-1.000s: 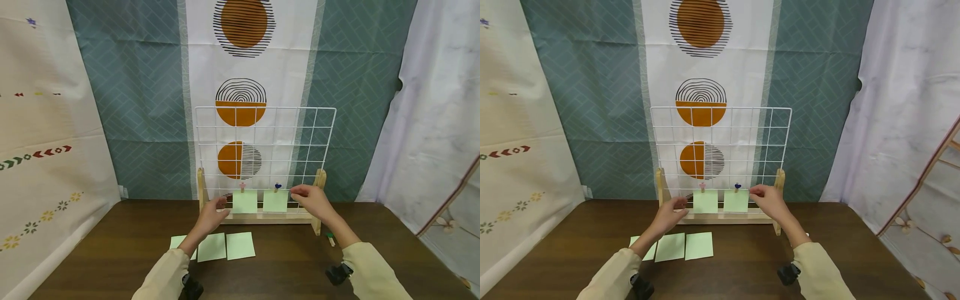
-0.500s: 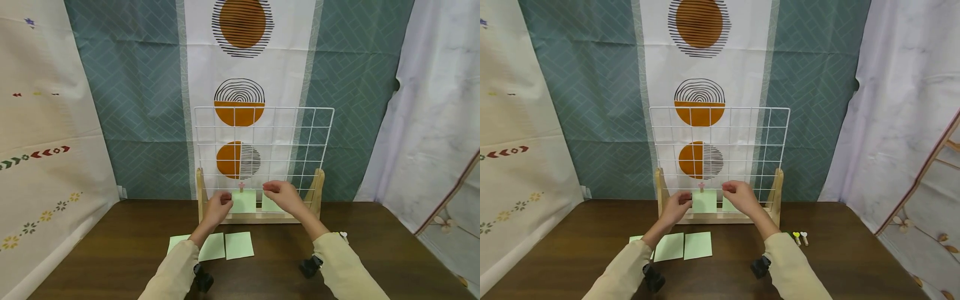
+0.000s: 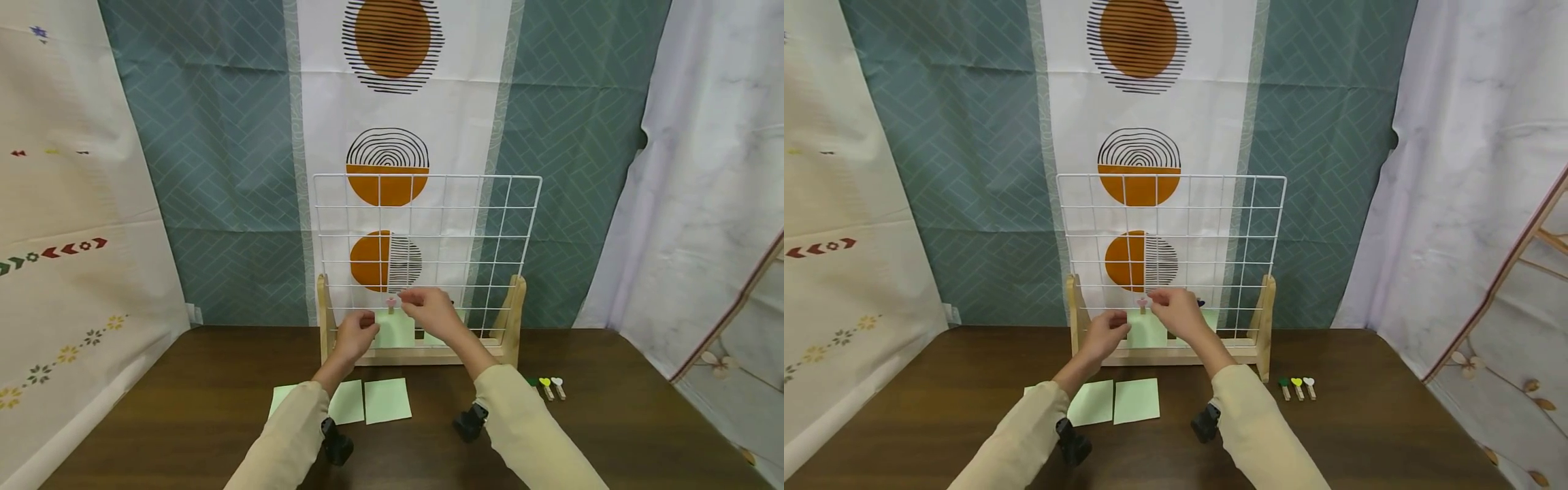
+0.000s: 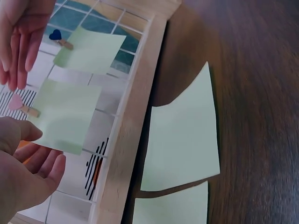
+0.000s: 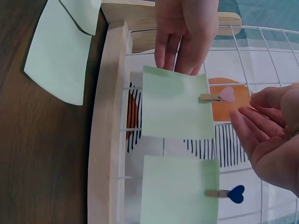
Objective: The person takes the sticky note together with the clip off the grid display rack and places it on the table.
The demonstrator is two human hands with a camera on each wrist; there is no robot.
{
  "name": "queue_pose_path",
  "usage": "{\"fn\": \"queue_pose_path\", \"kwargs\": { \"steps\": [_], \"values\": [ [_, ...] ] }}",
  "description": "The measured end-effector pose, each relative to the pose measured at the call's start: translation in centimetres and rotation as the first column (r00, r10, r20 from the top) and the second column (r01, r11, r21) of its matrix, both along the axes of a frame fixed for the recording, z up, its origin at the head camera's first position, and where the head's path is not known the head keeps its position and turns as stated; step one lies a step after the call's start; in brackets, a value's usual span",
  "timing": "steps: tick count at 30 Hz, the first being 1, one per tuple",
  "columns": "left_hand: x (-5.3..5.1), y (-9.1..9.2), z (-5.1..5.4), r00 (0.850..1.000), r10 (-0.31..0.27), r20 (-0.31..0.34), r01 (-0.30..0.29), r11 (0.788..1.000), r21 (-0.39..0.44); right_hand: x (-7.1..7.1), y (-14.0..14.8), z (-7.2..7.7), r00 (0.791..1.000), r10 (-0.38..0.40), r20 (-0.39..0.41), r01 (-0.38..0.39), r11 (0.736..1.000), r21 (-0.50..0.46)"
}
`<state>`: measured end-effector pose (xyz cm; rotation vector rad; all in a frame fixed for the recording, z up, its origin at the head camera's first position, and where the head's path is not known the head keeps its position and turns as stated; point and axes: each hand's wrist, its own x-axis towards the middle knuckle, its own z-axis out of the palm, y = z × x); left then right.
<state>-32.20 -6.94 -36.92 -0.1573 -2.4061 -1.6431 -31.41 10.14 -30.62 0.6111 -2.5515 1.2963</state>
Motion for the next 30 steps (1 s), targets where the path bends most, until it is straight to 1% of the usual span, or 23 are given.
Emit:
{"fn": "queue_pose_path", "kwargs": {
  "steps": [3, 7, 13, 16, 21, 25, 30],
  "values": [
    [-0.2, 0.0, 0.0, 0.999, 0.014, 0.029, -0.015, 0.999, 0.029, -0.3, -0.5, -0.1, 1.000, -0.003, 0.011, 0.003, 1.000, 0.008],
    [-0.3, 0.1, 0.0, 0.999, 0.023, 0.039, -0.025, 0.999, 0.044, -0.8, -1.1, -0.2, 0.999, -0.014, 0.049, 0.014, 1.000, 0.018],
    [-0.4, 0.3, -0.2, 0.998, 0.069, 0.014, -0.070, 0.995, 0.073, -1.5, -2.0, -0.2, 0.995, 0.007, 0.099, -0.011, 0.999, 0.043],
    [-0.5, 0.5, -0.2, 0.996, 0.090, 0.000, -0.090, 0.993, 0.079, -1.7, -2.2, -0.1, 0.994, -0.003, 0.107, -0.004, 0.998, 0.069],
    [-0.7, 0.8, -0.4, 0.994, 0.110, -0.023, -0.108, 0.990, 0.088, -2.0, -2.3, 0.0, 0.996, -0.052, 0.072, 0.040, 0.988, 0.149],
    [-0.6, 0.7, -0.5, 0.993, 0.117, -0.019, -0.115, 0.989, 0.092, -2.2, -2.5, 0.1, 0.995, -0.084, 0.049, 0.073, 0.978, 0.194],
    [-0.6, 0.6, -0.7, 0.992, 0.128, -0.019, -0.126, 0.987, 0.095, -2.2, -3.0, 0.0, 0.994, -0.104, -0.025, 0.107, 0.962, 0.252]
  ]
}}
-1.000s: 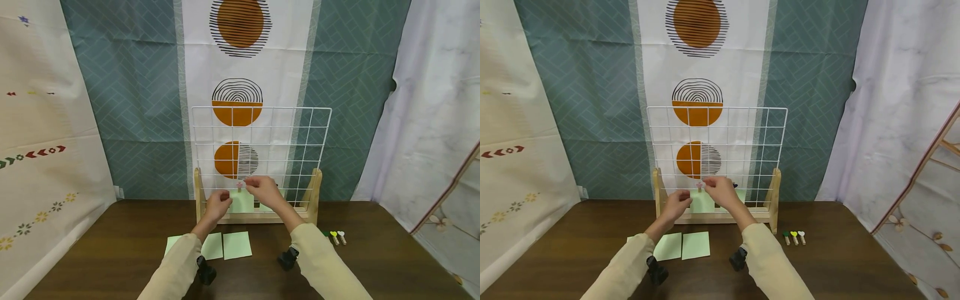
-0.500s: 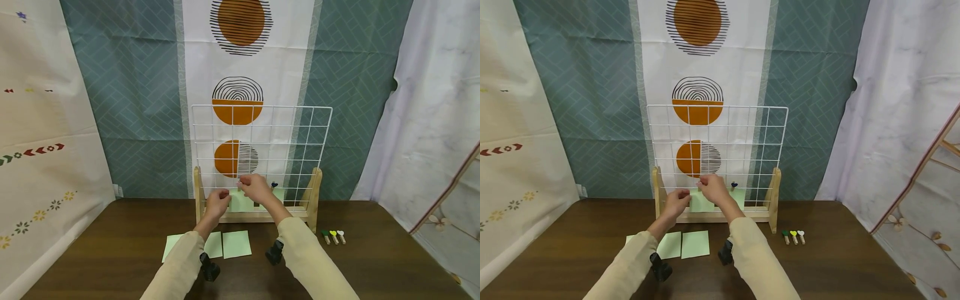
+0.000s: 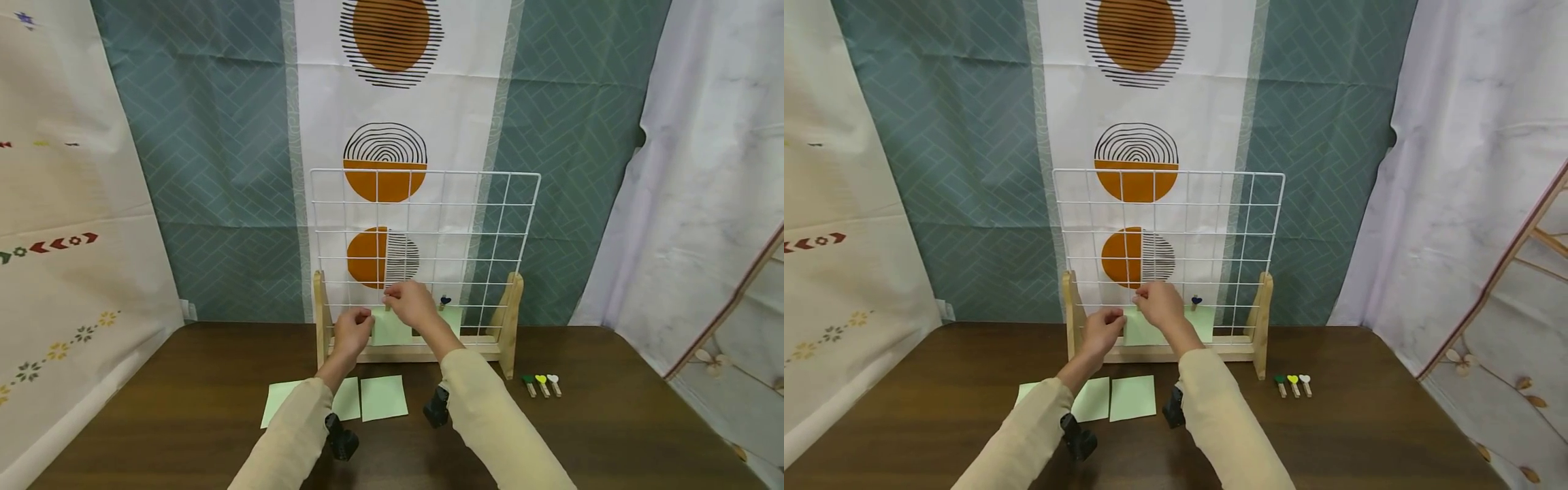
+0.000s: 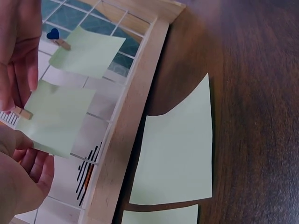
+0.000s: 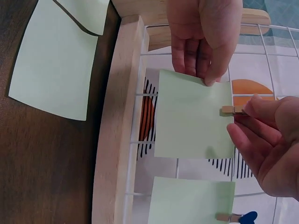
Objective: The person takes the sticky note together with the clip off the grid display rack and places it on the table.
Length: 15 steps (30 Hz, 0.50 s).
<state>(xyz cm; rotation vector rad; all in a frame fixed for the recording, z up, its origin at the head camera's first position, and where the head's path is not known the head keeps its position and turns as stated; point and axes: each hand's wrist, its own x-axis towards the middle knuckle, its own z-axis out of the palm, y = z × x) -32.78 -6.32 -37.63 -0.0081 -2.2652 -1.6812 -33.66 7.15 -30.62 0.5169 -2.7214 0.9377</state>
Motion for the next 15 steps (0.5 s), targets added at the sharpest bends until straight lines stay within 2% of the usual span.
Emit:
{"fn": "queue_pose_path", "kwargs": {
  "steps": [3, 8, 15],
  "values": [
    [-0.1, -0.1, -0.1, 1.000, 0.001, 0.004, -0.001, 1.000, 0.013, -0.1, -0.3, -0.1, 0.999, 0.016, -0.037, -0.015, 1.000, 0.011],
    [-0.2, 0.0, -0.3, 1.000, 0.001, 0.023, -0.001, 1.000, 0.025, -0.3, -0.6, -0.7, 0.997, 0.034, -0.068, -0.036, 0.999, -0.027],
    [-0.5, 0.0, -0.2, 0.999, -0.009, 0.054, 0.005, 0.997, 0.074, -0.5, -0.6, -1.3, 0.992, 0.000, -0.126, -0.005, 0.999, -0.040]
  ]
}}
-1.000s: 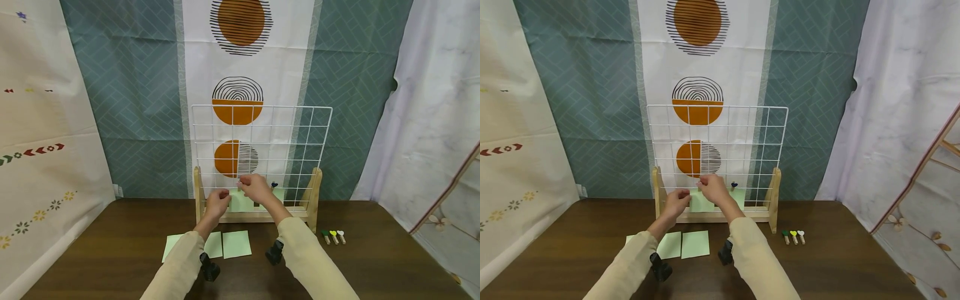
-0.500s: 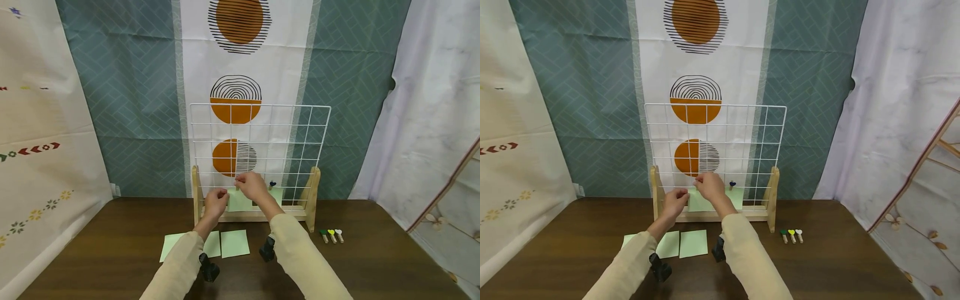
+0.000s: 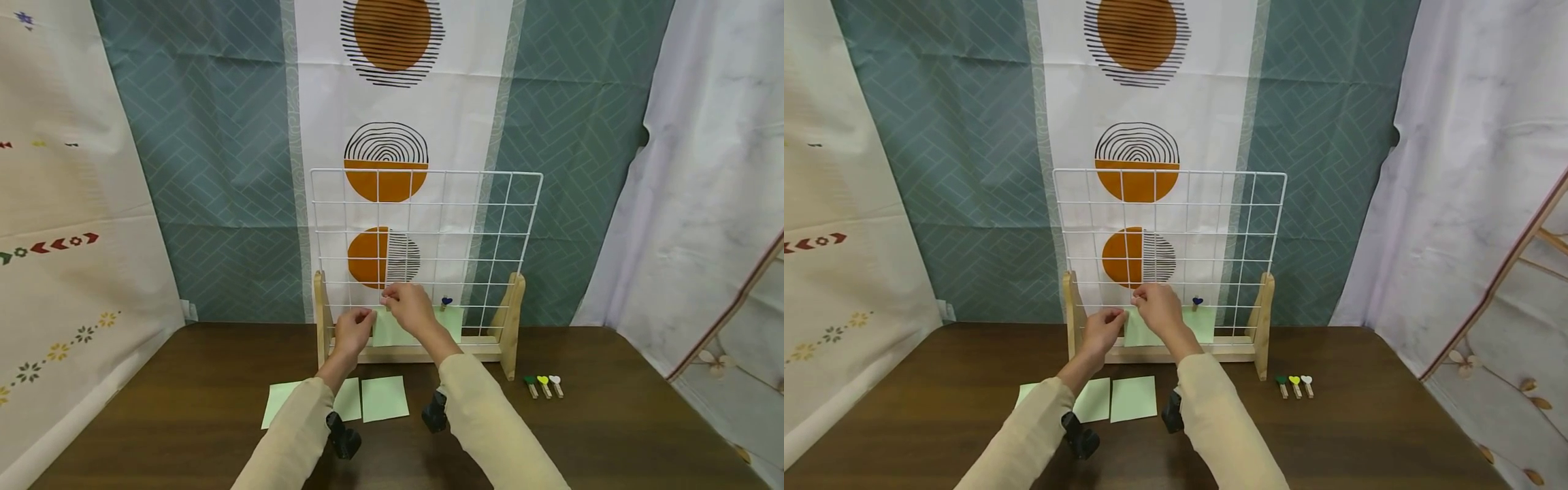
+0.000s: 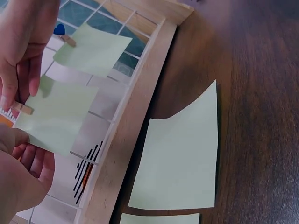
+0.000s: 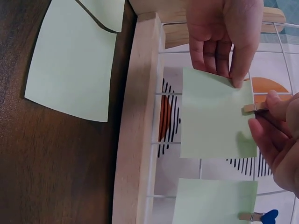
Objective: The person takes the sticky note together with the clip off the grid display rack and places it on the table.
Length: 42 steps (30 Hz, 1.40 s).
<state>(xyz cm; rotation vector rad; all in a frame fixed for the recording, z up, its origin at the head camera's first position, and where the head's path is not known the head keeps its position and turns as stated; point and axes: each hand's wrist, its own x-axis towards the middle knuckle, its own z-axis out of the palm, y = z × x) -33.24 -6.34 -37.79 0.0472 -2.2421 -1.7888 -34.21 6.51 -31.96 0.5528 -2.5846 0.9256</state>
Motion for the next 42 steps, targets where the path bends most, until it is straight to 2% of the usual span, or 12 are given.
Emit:
{"fn": "queue_pose_path", "kwargs": {
  "steps": [4, 9, 15, 18, 20, 24, 28, 32, 42],
  "values": [
    [-0.1, -0.1, 0.0, 1.000, -0.005, 0.009, 0.005, 1.000, 0.012, 0.0, -0.1, -0.1, 1.000, -0.015, -0.018, 0.016, 1.000, 0.015],
    [-0.1, 0.0, 0.0, 1.000, -0.007, 0.002, 0.007, 1.000, 0.002, 0.0, 0.0, -0.3, 0.996, -0.033, -0.079, 0.036, 0.999, 0.031],
    [0.1, 0.2, 0.1, 1.000, -0.004, 0.011, 0.004, 1.000, 0.003, 0.1, 0.5, -0.7, 0.988, -0.067, -0.138, 0.067, 0.998, -0.003],
    [0.2, 0.3, 0.1, 1.000, -0.005, 0.005, 0.005, 1.000, 0.005, 0.0, 0.6, -1.0, 0.989, -0.075, -0.127, 0.069, 0.996, -0.055],
    [0.2, 0.3, 0.1, 1.000, -0.011, -0.008, 0.011, 1.000, 0.007, 0.0, 0.6, -1.0, 0.991, -0.078, -0.105, 0.064, 0.990, -0.127],
    [0.2, 0.2, 0.1, 1.000, -0.014, -0.027, 0.015, 1.000, 0.016, 0.0, 0.8, -0.9, 0.997, -0.056, -0.053, 0.040, 0.962, -0.270],
    [0.3, 0.0, 0.1, 0.999, -0.014, -0.031, 0.014, 1.000, 0.025, 0.2, 1.0, -1.0, 1.000, -0.001, -0.003, 0.000, 0.937, -0.349],
    [0.6, -0.3, 0.1, 0.999, -0.023, -0.033, 0.024, 0.999, 0.025, 0.5, 1.5, -1.1, 1.000, 0.015, 0.000, -0.014, 0.924, -0.382],
    [1.4, -1.2, 0.0, 0.998, -0.061, -0.029, 0.062, 0.998, 0.031, 1.2, 3.2, -1.1, 1.000, 0.030, -0.001, -0.028, 0.923, -0.384]
  ]
}}
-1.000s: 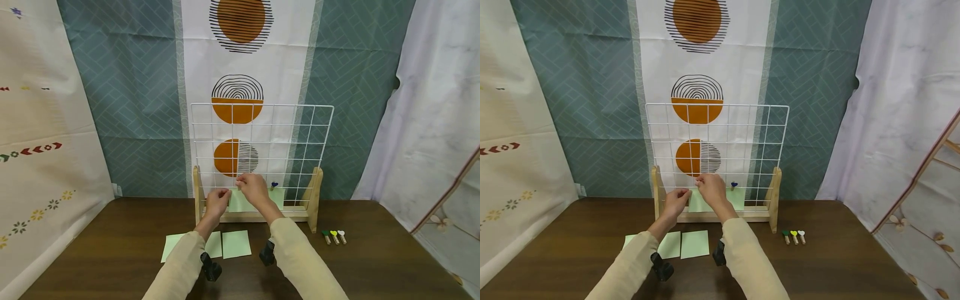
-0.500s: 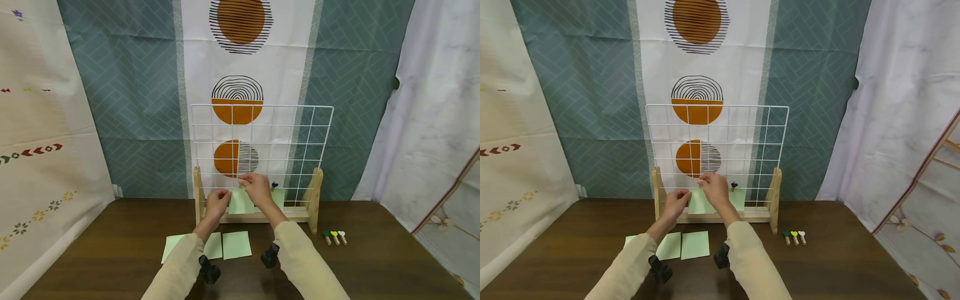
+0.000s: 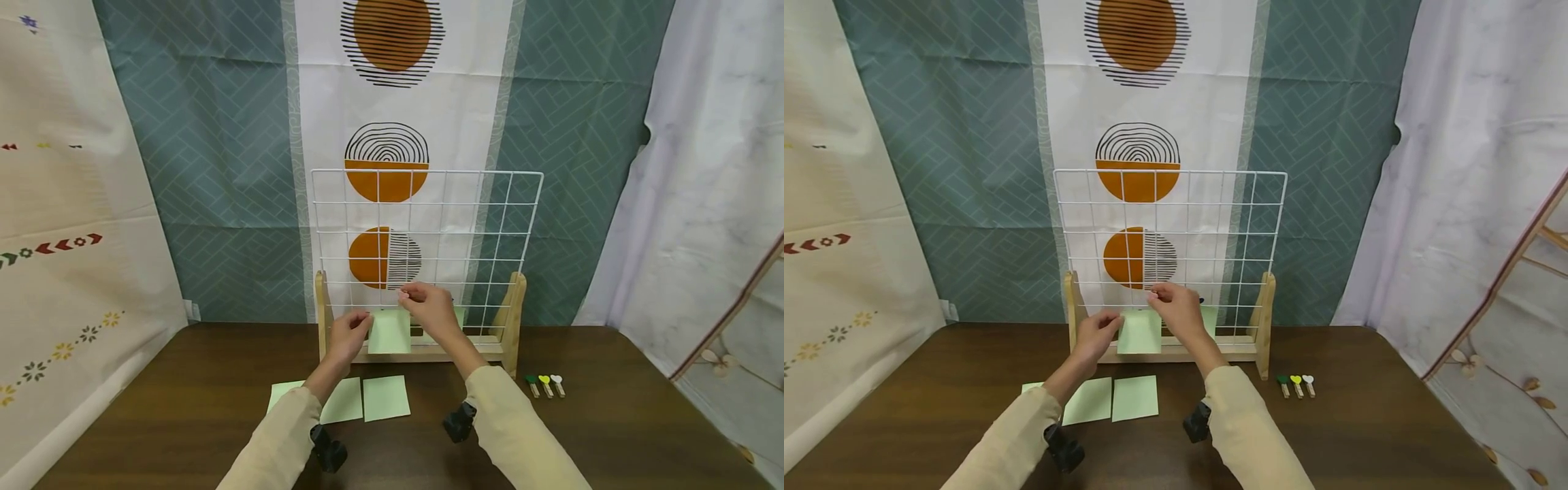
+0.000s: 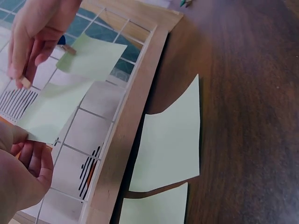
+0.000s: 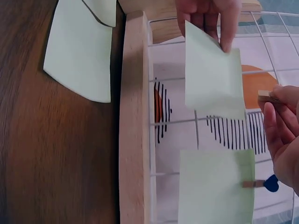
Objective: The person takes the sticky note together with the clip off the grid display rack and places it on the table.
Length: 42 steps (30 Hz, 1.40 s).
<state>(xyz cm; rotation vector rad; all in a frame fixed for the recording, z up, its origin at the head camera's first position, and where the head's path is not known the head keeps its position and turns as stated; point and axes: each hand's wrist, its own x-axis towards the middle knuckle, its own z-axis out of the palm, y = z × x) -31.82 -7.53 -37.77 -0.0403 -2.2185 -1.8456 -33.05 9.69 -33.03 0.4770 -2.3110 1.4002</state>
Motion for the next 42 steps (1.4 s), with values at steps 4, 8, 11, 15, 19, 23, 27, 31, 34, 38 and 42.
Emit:
{"fn": "queue_pose_path", "kwargs": {
  "steps": [4, 8, 11, 15, 19, 23, 27, 31, 34, 38, 42],
  "values": [
    [0.1, -0.2, -0.1, 1.000, -0.011, 0.008, 0.011, 1.000, 0.002, 0.1, 0.8, 0.1, 1.000, -0.002, 0.015, 0.002, 1.000, -0.003],
    [0.6, -0.2, -0.1, 0.999, -0.017, 0.030, 0.017, 1.000, -0.003, 0.4, 1.6, 0.2, 0.999, 0.012, 0.032, -0.012, 1.000, -0.012],
    [1.0, -0.3, -0.1, 0.999, -0.023, 0.031, 0.023, 1.000, -0.006, 0.5, 2.2, 0.2, 0.998, 0.018, 0.053, -0.017, 1.000, -0.018],
    [1.5, -0.3, -0.3, 0.998, -0.043, 0.035, 0.043, 0.999, -0.011, 0.9, 3.0, 0.1, 0.998, 0.001, 0.065, 0.000, 1.000, -0.009],
    [2.0, -0.3, -0.5, 0.996, -0.077, 0.047, 0.077, 0.997, 0.001, 1.3, 3.8, 0.0, 0.998, -0.016, 0.068, 0.016, 1.000, 0.008],
    [2.4, -0.2, -0.7, 0.994, -0.094, 0.061, 0.094, 0.996, 0.013, 1.4, 4.7, -0.4, 0.995, -0.002, 0.101, 0.001, 1.000, 0.009],
    [2.8, 0.0, -1.0, 0.991, -0.099, 0.090, 0.098, 0.995, 0.016, 1.5, 5.7, -1.0, 0.993, 0.000, 0.119, -0.005, 0.999, 0.038],
    [3.2, 0.3, -1.2, 0.985, -0.121, 0.119, 0.120, 0.993, 0.015, 1.7, 6.9, -1.4, 0.993, 0.021, 0.113, -0.028, 0.998, 0.060],
    [3.6, 0.5, -1.5, 0.982, -0.140, 0.128, 0.140, 0.990, 0.008, 1.9, 7.8, -1.7, 0.991, 0.057, 0.122, -0.067, 0.995, 0.074],
    [4.1, 0.7, -2.0, 0.975, -0.178, 0.134, 0.180, 0.984, -0.002, 2.2, 8.9, -2.2, 0.983, 0.100, 0.151, -0.115, 0.989, 0.097],
    [4.5, 1.1, -2.4, 0.965, -0.229, 0.130, 0.235, 0.971, -0.034, 2.6, 10.0, -2.7, 0.977, 0.106, 0.184, -0.128, 0.985, 0.113]
  ]
}}
